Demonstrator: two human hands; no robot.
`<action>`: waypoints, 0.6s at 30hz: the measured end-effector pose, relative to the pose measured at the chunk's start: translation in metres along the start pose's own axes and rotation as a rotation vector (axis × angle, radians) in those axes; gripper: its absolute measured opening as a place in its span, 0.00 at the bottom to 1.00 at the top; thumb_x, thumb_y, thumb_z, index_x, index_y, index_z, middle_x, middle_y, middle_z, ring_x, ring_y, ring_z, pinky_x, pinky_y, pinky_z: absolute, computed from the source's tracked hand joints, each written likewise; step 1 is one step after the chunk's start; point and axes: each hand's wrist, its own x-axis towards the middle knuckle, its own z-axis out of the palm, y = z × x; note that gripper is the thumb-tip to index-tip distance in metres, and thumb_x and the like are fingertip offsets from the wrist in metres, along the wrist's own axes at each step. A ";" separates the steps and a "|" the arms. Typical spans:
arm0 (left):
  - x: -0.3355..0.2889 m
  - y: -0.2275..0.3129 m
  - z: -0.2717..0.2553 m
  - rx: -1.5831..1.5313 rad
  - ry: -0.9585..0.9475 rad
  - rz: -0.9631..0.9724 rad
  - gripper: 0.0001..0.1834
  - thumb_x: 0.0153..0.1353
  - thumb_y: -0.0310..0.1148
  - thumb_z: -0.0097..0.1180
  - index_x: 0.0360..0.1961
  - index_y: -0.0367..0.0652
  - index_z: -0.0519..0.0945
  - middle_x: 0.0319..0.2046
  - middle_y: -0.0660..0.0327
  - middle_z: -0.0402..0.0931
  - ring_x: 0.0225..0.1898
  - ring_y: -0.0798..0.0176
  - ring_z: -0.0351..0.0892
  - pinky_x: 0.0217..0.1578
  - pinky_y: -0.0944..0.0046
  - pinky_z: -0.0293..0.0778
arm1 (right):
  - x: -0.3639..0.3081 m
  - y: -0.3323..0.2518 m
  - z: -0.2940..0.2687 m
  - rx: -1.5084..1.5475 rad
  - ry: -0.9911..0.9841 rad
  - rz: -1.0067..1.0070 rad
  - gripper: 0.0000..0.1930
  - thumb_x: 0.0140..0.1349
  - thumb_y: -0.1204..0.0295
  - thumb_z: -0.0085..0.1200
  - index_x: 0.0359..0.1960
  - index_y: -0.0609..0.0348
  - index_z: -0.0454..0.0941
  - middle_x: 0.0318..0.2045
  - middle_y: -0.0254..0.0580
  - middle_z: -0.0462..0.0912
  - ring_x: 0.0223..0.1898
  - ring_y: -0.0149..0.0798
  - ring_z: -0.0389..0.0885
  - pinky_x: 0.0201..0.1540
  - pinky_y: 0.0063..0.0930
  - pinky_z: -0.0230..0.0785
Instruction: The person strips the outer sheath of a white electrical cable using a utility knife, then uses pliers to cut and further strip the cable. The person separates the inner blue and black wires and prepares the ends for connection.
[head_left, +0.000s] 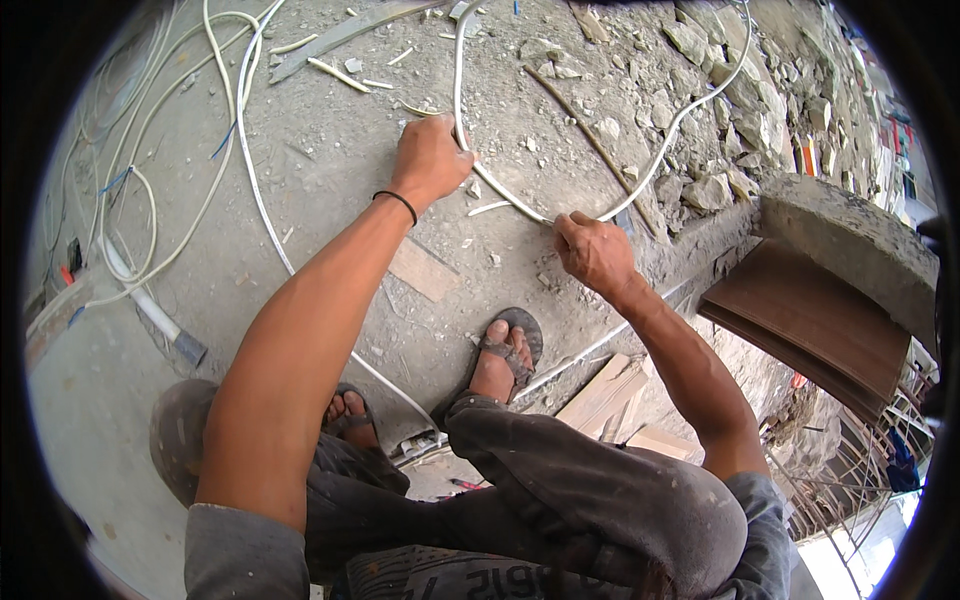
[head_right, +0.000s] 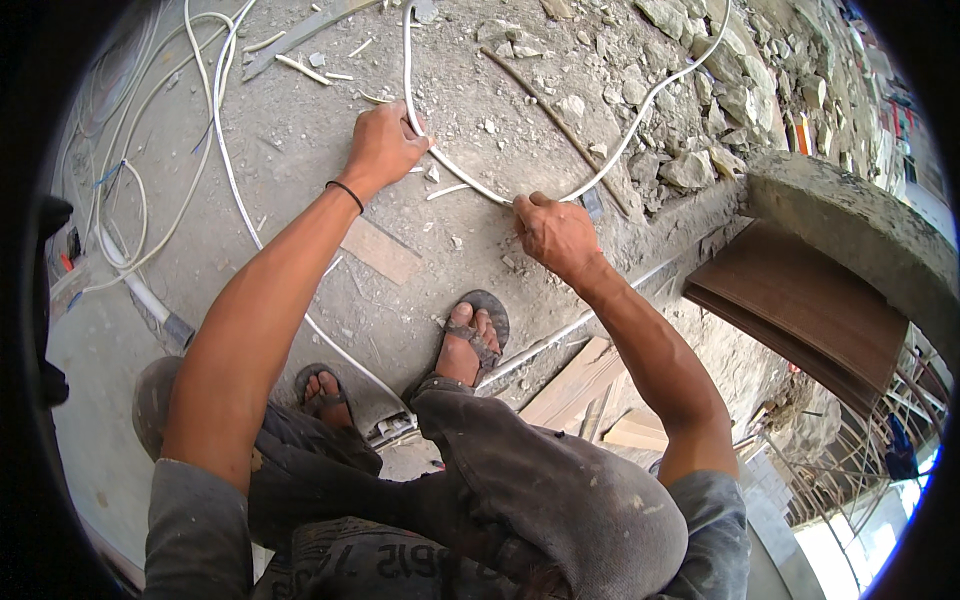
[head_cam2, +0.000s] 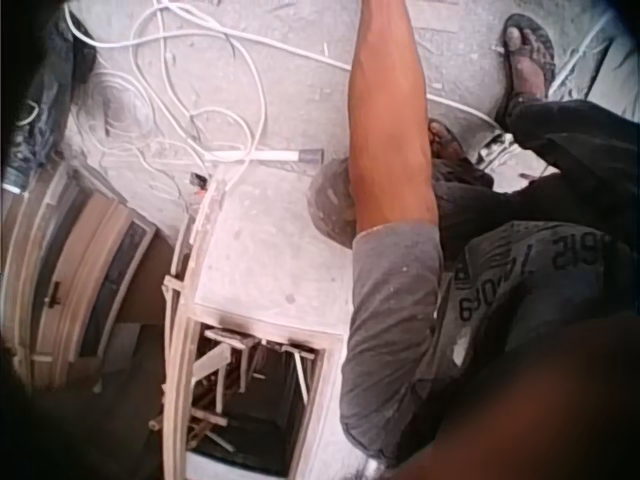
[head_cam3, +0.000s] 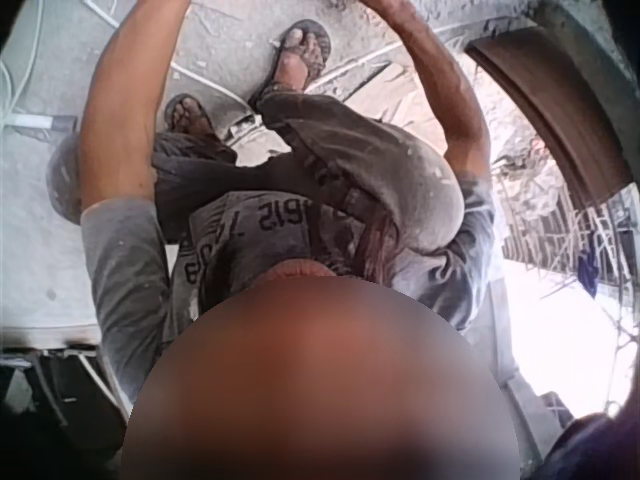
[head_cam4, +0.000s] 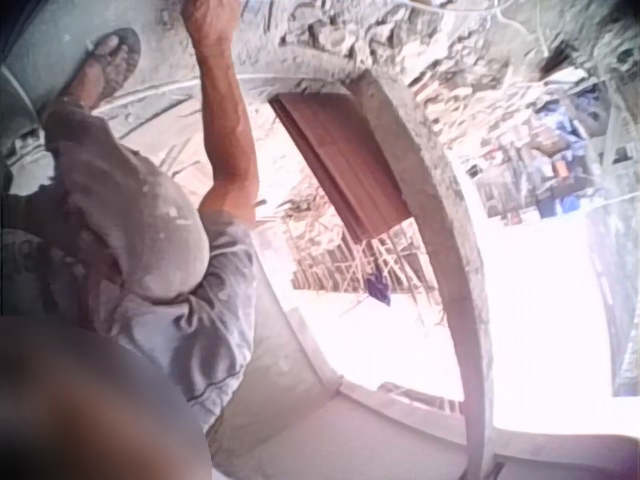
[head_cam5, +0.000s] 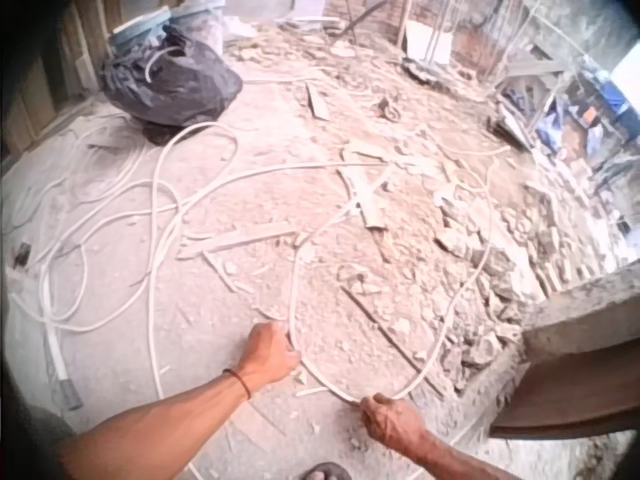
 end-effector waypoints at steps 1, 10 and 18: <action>0.000 0.000 0.000 0.003 0.000 -0.002 0.13 0.54 0.33 0.75 0.32 0.35 0.85 0.33 0.44 0.87 0.41 0.42 0.89 0.46 0.50 0.83 | 0.000 0.001 -0.001 -0.002 -0.004 -0.005 0.04 0.64 0.71 0.56 0.34 0.57 0.77 0.30 0.47 0.83 0.29 0.58 0.84 0.32 0.49 0.76; 0.001 -0.004 0.005 0.055 0.038 0.045 0.12 0.54 0.34 0.76 0.33 0.40 0.85 0.28 0.54 0.87 0.33 0.52 0.89 0.41 0.55 0.82 | -0.006 0.016 -0.009 -0.071 -0.092 -0.060 0.05 0.67 0.69 0.55 0.36 0.57 0.76 0.31 0.45 0.82 0.29 0.55 0.85 0.31 0.47 0.77; 0.002 -0.005 0.006 0.073 0.043 0.068 0.12 0.54 0.33 0.76 0.33 0.40 0.85 0.27 0.55 0.87 0.33 0.53 0.89 0.41 0.55 0.82 | -0.012 0.040 -0.015 -0.263 -0.202 -0.168 0.07 0.68 0.68 0.54 0.42 0.57 0.77 0.34 0.42 0.81 0.29 0.48 0.86 0.29 0.42 0.79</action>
